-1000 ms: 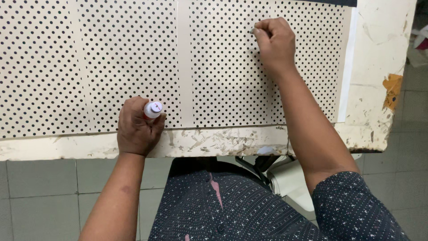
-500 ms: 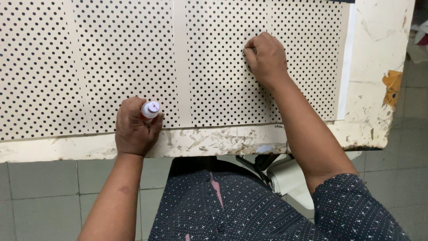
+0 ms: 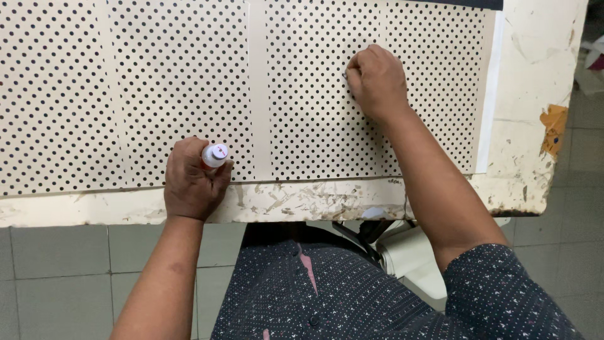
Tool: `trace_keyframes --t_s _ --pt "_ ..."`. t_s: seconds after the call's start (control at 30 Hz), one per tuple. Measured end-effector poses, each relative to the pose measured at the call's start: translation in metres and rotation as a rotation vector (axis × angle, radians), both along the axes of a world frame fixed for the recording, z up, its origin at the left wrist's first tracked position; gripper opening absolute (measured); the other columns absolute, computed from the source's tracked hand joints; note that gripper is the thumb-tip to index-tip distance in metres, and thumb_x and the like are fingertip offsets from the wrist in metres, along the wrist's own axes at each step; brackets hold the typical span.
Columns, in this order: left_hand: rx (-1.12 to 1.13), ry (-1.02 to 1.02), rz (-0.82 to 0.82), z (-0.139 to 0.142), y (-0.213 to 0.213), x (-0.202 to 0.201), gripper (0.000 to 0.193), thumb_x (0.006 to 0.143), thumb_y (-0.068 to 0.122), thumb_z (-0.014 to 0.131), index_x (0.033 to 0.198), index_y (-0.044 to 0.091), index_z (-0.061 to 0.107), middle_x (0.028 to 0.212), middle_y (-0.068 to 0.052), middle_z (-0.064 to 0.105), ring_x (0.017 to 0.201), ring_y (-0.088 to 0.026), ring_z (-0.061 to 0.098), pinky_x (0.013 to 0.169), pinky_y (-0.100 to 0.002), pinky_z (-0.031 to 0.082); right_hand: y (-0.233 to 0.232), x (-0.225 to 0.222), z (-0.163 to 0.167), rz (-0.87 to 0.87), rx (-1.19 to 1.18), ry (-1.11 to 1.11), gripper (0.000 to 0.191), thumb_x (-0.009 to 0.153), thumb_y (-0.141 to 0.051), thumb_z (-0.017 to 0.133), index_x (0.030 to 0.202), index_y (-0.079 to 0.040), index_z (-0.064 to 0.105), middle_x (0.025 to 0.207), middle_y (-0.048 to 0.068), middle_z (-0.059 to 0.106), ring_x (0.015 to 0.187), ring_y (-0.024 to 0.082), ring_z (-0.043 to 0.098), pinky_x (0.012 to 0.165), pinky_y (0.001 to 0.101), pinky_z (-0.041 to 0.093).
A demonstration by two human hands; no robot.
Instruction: The person applies glue from a small bottle onto a perforated sheet laid on a table. They repeatedly squeeze the bottle and move it across the surface, then lift and fold the sheet to continue applying glue to another section.
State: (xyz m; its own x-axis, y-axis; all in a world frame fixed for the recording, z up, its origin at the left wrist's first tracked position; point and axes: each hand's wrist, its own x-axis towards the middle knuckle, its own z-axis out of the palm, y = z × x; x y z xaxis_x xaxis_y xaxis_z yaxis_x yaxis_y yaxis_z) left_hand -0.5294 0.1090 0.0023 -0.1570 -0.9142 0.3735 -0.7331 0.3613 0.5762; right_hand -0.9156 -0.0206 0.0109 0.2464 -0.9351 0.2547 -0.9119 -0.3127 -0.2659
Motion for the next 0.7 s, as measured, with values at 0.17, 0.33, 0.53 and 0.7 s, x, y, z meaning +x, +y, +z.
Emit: trace_keyframes --t_s 0.17,0.33,0.53,0.7 --pt "-0.008 0.004 -0.002 0.001 0.0 0.0 0.049 0.095 0.025 0.079 0.127 0.014 0.043 0.114 -0.015 0.057 0.104 -0.038 0.06 0.09 -0.05 0.05 0.018 -0.014 0.015 -0.097 0.097 -0.114 0.012 0.096 -0.016 0.073 0.093 -0.006 0.067 0.096 0.011 0.066 0.089 0.029 0.065 0.08 0.0428 0.052" --pt "-0.017 -0.007 0.002 0.002 0.001 -0.002 0.049 0.094 0.025 0.078 0.127 0.014 0.043 0.115 -0.015 0.058 0.105 -0.039 0.06 0.09 -0.05 0.051 0.026 -0.005 0.009 -0.062 0.139 -0.171 0.011 0.094 -0.016 0.074 0.091 -0.007 0.068 0.093 0.01 0.066 0.088 0.029 0.065 0.079 0.0418 0.053" --pt "-0.012 0.003 -0.004 0.003 0.001 -0.002 0.05 0.095 0.025 0.078 0.128 0.013 0.043 0.115 -0.015 0.057 0.104 -0.039 0.059 0.09 -0.05 0.051 0.028 0.002 0.007 0.009 -0.064 -0.075 0.008 0.092 -0.009 0.075 0.092 -0.006 0.067 0.093 0.01 0.065 0.09 0.032 0.064 0.082 0.0443 0.051" --pt "-0.002 0.011 -0.007 0.002 0.002 -0.001 0.048 0.095 0.026 0.078 0.127 0.015 0.043 0.113 -0.014 0.058 0.103 -0.038 0.06 0.089 -0.05 0.051 0.032 0.003 0.011 0.007 -0.012 -0.109 0.009 0.093 -0.009 0.074 0.092 -0.005 0.067 0.093 0.012 0.065 0.088 0.032 0.063 0.081 0.044 0.05"
